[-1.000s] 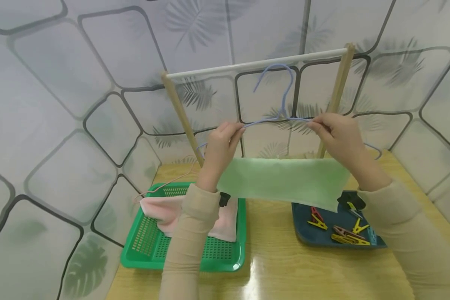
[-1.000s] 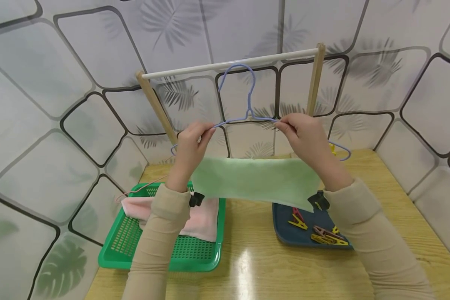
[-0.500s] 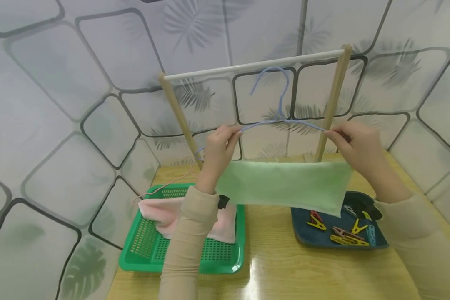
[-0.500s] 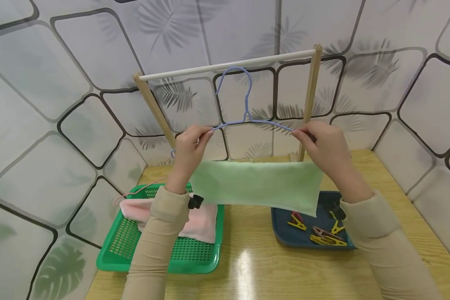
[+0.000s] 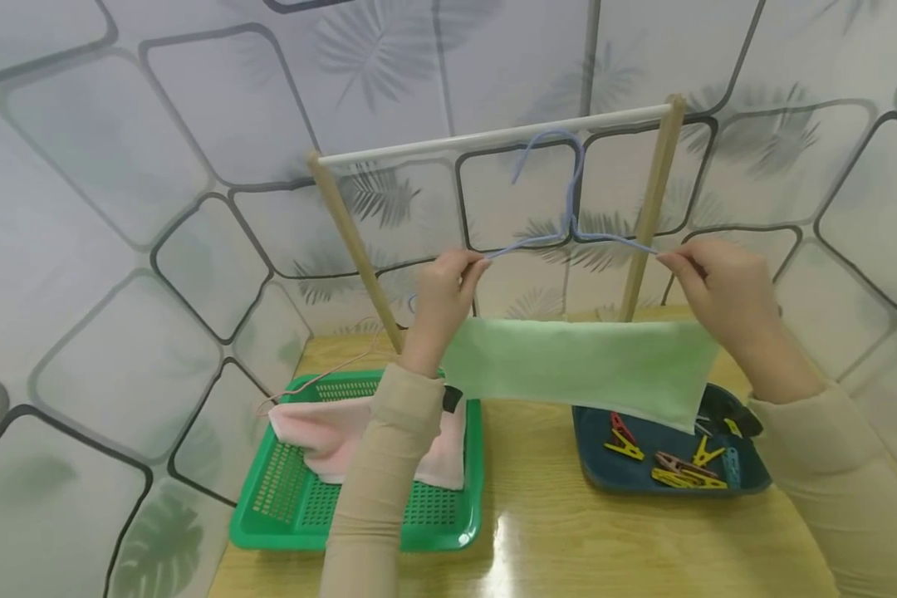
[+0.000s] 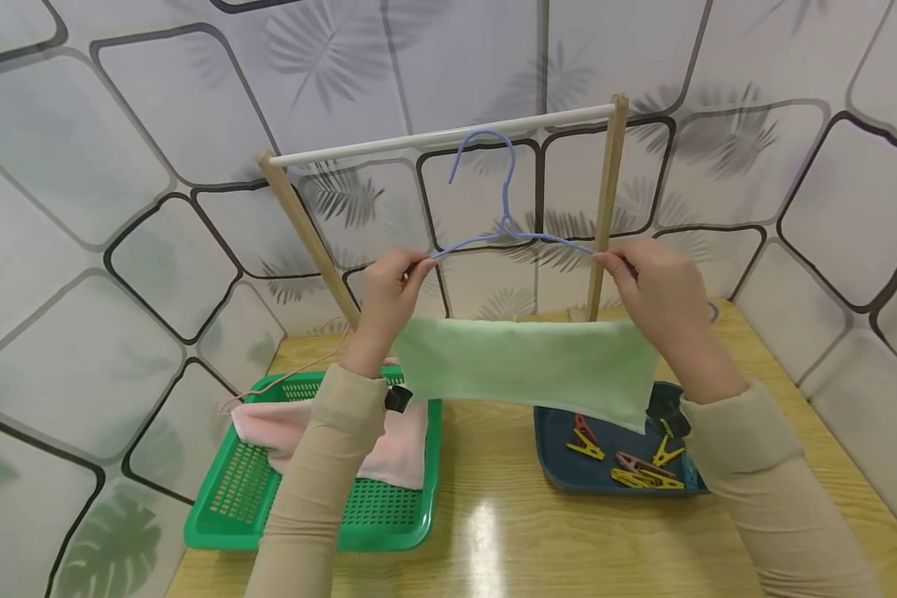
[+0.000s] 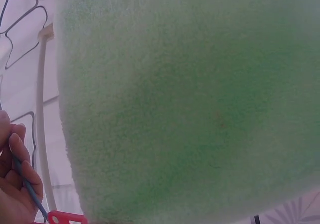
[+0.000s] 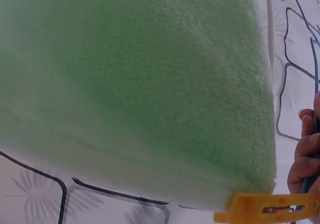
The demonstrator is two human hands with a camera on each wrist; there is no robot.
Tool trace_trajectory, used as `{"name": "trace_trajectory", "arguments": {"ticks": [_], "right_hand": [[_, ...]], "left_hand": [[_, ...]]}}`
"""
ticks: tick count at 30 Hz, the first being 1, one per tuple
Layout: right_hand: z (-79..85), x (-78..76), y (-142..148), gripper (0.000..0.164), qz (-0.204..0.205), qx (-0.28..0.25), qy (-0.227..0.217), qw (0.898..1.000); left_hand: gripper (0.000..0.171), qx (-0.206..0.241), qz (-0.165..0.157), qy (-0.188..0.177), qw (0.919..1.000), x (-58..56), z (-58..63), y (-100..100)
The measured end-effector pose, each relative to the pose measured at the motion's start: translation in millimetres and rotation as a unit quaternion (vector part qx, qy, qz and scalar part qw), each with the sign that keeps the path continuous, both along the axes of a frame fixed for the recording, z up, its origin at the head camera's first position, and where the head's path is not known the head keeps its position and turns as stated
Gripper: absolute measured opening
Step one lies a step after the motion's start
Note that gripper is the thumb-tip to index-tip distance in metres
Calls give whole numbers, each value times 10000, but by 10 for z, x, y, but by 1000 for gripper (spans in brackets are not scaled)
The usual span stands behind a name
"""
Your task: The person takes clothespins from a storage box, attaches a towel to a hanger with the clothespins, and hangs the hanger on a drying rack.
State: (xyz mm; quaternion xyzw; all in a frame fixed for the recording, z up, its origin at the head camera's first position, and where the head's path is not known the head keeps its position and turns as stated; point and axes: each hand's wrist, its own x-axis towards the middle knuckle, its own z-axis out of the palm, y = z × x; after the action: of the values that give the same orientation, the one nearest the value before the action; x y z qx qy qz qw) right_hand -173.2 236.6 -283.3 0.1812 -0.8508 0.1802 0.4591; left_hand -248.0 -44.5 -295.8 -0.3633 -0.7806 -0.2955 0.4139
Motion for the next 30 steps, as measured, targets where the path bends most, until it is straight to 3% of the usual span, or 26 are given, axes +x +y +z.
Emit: {"name": "trace_trajectory", "arguments": {"ticks": [4, 11, 16, 20, 24, 30], "right_hand": [[14, -9, 65, 17, -209, 18, -104, 9997], [76, -41, 148, 22, -502, 73, -131, 9986], [141, -91, 215, 24, -677, 209, -270, 9971], [219, -149, 265, 25, -807, 297, -499, 9950], [295, -219, 316, 28, -1014, 404, -897, 9900], [408, -331, 380, 34, -1322, 494, -1496, 9786]], "left_hand": [[16, 2, -132, -144, 9998, -38, 21, 81], [17, 101, -80, -406, 9991, -157, 79, 227], [18, -3, -51, -823, 9966, -249, 131, 309], [25, -524, 441, -1222, 9901, -349, 205, 374], [35, -1119, 907, -1692, 9750, -457, 277, 434], [39, -1299, 1213, -2042, 9627, -594, 371, 538]]}}
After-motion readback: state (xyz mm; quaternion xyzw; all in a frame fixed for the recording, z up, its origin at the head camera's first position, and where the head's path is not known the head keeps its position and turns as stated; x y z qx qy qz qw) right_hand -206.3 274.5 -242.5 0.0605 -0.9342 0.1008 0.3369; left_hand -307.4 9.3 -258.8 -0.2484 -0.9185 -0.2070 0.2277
